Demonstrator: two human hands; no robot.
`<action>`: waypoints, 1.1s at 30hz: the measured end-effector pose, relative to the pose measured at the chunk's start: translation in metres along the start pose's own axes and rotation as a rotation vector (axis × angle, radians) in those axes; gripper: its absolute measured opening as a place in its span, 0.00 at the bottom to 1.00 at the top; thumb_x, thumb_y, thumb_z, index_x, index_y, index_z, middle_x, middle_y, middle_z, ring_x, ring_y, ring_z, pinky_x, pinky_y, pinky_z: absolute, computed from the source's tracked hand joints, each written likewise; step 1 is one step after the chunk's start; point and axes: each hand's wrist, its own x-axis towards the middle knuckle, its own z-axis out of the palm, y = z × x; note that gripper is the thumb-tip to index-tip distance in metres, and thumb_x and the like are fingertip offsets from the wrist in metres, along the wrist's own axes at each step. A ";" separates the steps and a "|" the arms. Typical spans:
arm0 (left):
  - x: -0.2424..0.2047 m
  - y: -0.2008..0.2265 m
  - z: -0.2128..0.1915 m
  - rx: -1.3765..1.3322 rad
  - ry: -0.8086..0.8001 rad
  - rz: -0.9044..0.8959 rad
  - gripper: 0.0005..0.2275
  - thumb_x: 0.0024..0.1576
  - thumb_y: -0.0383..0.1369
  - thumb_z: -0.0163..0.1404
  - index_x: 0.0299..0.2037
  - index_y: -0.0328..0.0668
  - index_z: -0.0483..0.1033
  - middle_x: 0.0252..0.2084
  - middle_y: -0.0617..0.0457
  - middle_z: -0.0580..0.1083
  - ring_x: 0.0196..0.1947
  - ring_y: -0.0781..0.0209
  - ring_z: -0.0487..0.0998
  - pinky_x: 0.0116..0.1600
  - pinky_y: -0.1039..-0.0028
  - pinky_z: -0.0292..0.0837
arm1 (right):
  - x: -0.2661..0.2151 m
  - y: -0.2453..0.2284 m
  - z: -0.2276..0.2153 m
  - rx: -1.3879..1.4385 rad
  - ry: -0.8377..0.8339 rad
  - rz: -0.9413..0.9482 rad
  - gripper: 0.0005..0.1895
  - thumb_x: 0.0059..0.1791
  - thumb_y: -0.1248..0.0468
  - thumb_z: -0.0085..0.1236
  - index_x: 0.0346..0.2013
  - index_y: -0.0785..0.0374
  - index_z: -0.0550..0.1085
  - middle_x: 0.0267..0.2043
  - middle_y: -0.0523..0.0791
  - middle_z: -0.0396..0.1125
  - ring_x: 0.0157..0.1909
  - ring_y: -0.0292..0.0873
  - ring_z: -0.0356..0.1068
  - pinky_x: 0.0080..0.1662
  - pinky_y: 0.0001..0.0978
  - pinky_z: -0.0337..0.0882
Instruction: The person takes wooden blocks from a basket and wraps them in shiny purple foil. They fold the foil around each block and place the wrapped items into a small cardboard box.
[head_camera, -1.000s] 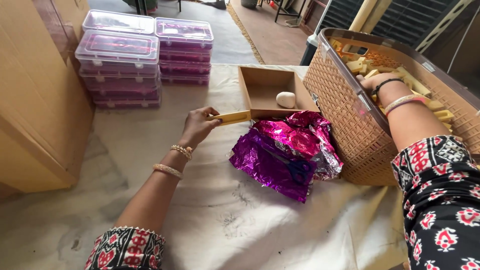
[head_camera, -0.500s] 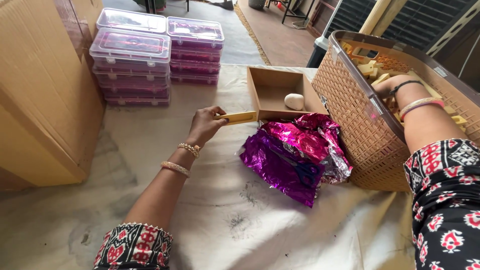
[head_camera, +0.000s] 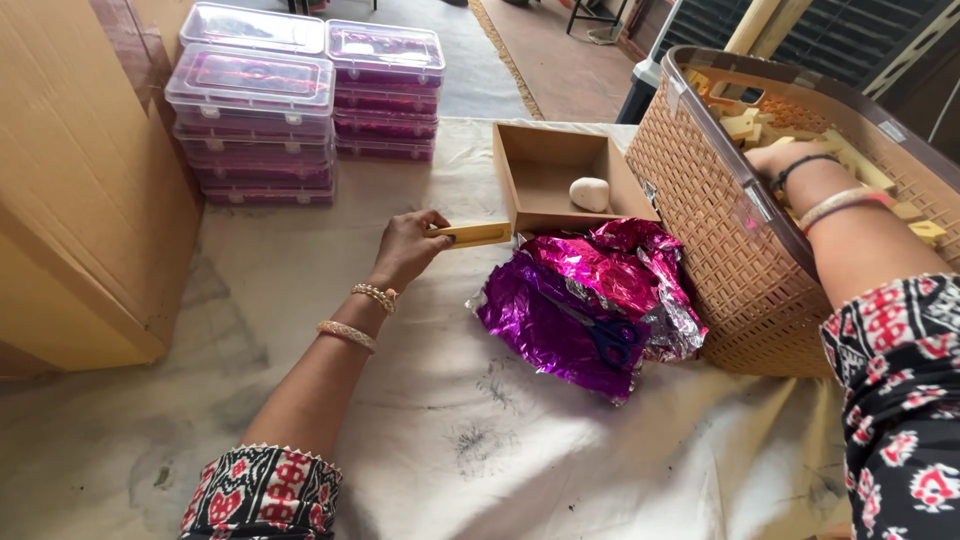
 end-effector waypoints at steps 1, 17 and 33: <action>0.000 0.000 0.001 0.002 -0.003 0.001 0.11 0.52 0.32 0.61 0.43 0.42 0.83 0.34 0.51 0.80 0.31 0.64 0.79 0.39 0.70 0.76 | -0.001 0.002 0.000 -0.004 -0.006 -0.009 0.45 0.42 0.36 0.57 0.65 0.60 0.69 0.70 0.56 0.59 0.71 0.60 0.57 0.66 0.60 0.59; 0.002 -0.002 -0.001 0.001 0.016 0.009 0.11 0.51 0.33 0.62 0.44 0.43 0.83 0.34 0.50 0.80 0.32 0.64 0.80 0.41 0.70 0.76 | -0.081 -0.005 0.027 -0.116 -0.086 -0.177 0.37 0.43 0.40 0.59 0.61 0.56 0.71 0.66 0.52 0.63 0.68 0.55 0.61 0.63 0.55 0.63; 0.003 -0.007 -0.001 0.022 0.007 0.032 0.11 0.52 0.32 0.62 0.43 0.41 0.83 0.34 0.49 0.80 0.31 0.63 0.80 0.40 0.69 0.76 | -0.003 -0.032 -0.026 -0.192 -0.153 -0.339 0.30 0.44 0.45 0.61 0.57 0.52 0.72 0.62 0.47 0.67 0.64 0.50 0.64 0.60 0.51 0.67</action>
